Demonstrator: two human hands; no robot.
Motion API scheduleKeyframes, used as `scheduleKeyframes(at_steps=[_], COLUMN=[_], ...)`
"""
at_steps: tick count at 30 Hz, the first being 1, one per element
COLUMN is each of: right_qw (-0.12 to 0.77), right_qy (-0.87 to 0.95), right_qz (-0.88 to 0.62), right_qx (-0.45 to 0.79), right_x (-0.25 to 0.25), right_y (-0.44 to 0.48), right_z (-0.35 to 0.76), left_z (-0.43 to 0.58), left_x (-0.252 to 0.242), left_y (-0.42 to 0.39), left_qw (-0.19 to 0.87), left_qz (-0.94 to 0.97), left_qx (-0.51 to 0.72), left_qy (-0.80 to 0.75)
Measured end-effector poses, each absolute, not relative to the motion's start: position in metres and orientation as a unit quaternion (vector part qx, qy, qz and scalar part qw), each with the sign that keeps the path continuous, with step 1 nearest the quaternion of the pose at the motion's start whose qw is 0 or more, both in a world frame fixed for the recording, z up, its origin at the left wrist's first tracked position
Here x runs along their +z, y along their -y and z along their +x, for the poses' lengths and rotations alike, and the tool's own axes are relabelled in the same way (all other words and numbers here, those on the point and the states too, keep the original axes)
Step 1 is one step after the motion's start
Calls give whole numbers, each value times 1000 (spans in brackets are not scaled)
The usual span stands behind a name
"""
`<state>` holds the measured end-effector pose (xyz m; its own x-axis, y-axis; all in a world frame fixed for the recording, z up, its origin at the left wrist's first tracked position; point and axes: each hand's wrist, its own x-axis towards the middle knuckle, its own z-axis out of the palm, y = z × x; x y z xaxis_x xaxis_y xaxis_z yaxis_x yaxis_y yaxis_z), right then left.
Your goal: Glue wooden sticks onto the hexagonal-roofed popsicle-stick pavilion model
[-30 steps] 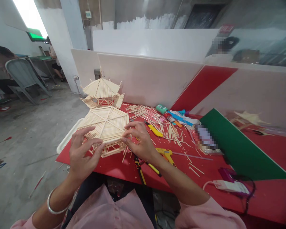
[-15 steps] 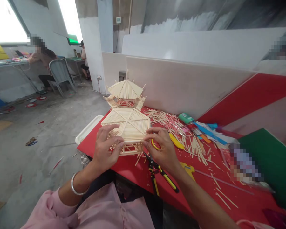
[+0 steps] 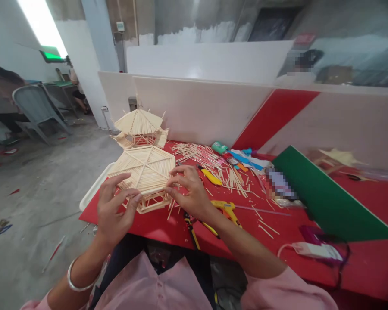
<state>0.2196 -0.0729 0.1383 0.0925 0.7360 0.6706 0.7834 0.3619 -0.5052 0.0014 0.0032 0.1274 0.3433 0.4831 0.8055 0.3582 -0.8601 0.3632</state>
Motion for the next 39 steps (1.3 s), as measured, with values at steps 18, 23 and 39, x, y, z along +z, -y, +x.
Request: scheduleKeyframes(at_steps=[18, 23, 39], right_qw=[512, 495, 435], right_qy=[652, 662, 696], right_qz=[-558, -561, -548], right_qx=[-35, -39, -160], right_x=[132, 129, 132], right_y=[76, 76, 153], right_z=[228, 230, 209], left_z=[0, 3, 39], left_x=[126, 130, 134], left_y=[-5, -4, 59], left_qw=[61, 35, -23], left_qz=[820, 822, 913], left_qx=[511, 513, 398], left_qy=[-250, -244, -88])
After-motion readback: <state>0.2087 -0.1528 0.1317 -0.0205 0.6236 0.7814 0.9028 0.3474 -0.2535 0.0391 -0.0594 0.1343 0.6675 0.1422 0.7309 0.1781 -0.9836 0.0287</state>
